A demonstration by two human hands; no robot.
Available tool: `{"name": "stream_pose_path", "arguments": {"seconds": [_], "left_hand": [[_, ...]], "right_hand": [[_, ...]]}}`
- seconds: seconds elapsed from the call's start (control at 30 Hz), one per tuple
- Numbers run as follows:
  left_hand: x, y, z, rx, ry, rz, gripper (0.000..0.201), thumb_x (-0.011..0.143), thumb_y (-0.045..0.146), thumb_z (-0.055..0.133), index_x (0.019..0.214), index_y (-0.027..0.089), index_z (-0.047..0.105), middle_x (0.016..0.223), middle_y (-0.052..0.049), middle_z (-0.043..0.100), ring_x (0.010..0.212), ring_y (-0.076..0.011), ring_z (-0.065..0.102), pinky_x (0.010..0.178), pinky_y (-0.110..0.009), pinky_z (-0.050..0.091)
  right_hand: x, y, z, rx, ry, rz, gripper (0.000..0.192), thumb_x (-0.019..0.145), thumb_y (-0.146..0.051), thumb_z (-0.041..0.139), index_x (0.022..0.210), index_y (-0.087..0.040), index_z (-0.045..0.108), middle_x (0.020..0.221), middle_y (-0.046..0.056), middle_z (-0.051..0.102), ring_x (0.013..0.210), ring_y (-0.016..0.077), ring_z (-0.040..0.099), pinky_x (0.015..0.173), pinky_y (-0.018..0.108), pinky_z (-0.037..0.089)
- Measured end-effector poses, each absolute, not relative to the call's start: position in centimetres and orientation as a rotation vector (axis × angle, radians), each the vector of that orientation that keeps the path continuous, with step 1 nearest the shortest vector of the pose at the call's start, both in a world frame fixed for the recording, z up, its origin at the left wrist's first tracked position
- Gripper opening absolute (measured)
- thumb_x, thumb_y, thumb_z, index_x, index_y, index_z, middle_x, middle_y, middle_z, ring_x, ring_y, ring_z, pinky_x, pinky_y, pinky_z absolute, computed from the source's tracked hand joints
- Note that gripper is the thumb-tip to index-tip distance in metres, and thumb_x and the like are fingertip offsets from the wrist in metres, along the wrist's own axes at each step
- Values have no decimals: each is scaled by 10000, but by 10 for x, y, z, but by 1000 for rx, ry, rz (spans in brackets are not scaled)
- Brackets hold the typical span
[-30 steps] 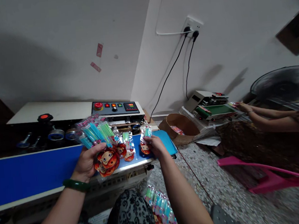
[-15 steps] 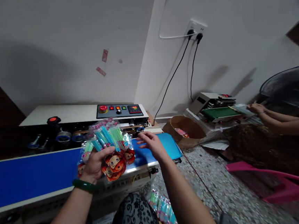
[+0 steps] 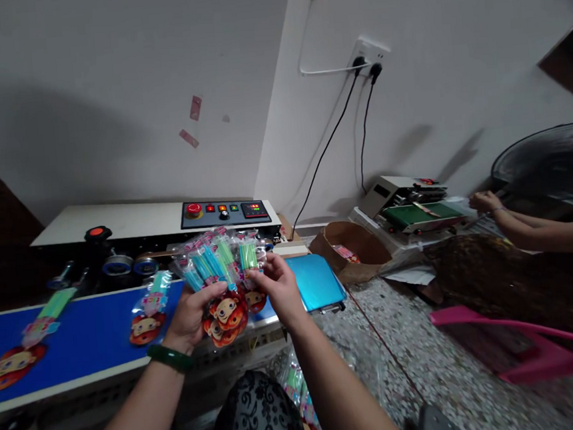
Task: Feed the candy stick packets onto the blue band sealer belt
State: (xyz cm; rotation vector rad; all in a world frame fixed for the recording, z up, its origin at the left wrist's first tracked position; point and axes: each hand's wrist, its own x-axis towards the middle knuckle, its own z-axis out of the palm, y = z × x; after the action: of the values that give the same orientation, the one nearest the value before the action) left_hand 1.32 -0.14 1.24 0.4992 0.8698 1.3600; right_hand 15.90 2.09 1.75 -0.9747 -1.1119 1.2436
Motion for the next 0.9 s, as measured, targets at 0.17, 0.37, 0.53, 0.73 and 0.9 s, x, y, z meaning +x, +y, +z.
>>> {"name": "stream_pose_path", "arguments": {"seconds": [0.17, 0.37, 0.53, 0.73, 0.9], "left_hand": [[11, -1, 12, 525, 910, 1379, 189, 497, 127, 745, 638, 134, 619, 630, 0, 663, 547, -158, 613, 581, -272, 512], [-2, -1, 14, 528, 916, 1397, 221, 493, 129, 749, 684, 143, 638, 668, -4, 681, 579, -164, 625, 590, -266, 521], [-5, -4, 14, 537, 915, 1359, 185, 490, 130, 749, 633, 130, 631, 622, -9, 672, 528, -161, 614, 557, -271, 523], [-3, -2, 10, 559, 889, 1329, 205, 495, 140, 747, 674, 123, 648, 690, -29, 684, 595, -180, 629, 595, -287, 522], [2, -2, 9, 587, 888, 1312, 138, 514, 141, 741, 607, 131, 640, 659, -10, 673, 567, -154, 614, 583, -264, 511]], "right_hand": [[178, 25, 9, -979, -965, 1249, 270, 610, -269, 676, 766, -219, 461, 591, -77, 530, 522, 93, 536, 527, 215, 447], [240, 45, -19, -1327, -756, 1283, 324, 501, -211, 707, 753, -183, 504, 585, -20, 610, 487, 130, 566, 471, 240, 445], [254, 68, -37, -1463, -769, 1323, 221, 461, -130, 684, 612, -158, 525, 456, -28, 555, 399, 108, 511, 409, 217, 397], [227, 88, -33, -1471, -869, 1332, 199, 470, -153, 695, 582, -145, 530, 467, -23, 540, 403, 100, 494, 409, 219, 391], [197, 63, -4, -1252, -1045, 1249, 225, 621, -357, 643, 727, -177, 560, 733, 11, 617, 685, 139, 581, 560, 234, 462]]}}
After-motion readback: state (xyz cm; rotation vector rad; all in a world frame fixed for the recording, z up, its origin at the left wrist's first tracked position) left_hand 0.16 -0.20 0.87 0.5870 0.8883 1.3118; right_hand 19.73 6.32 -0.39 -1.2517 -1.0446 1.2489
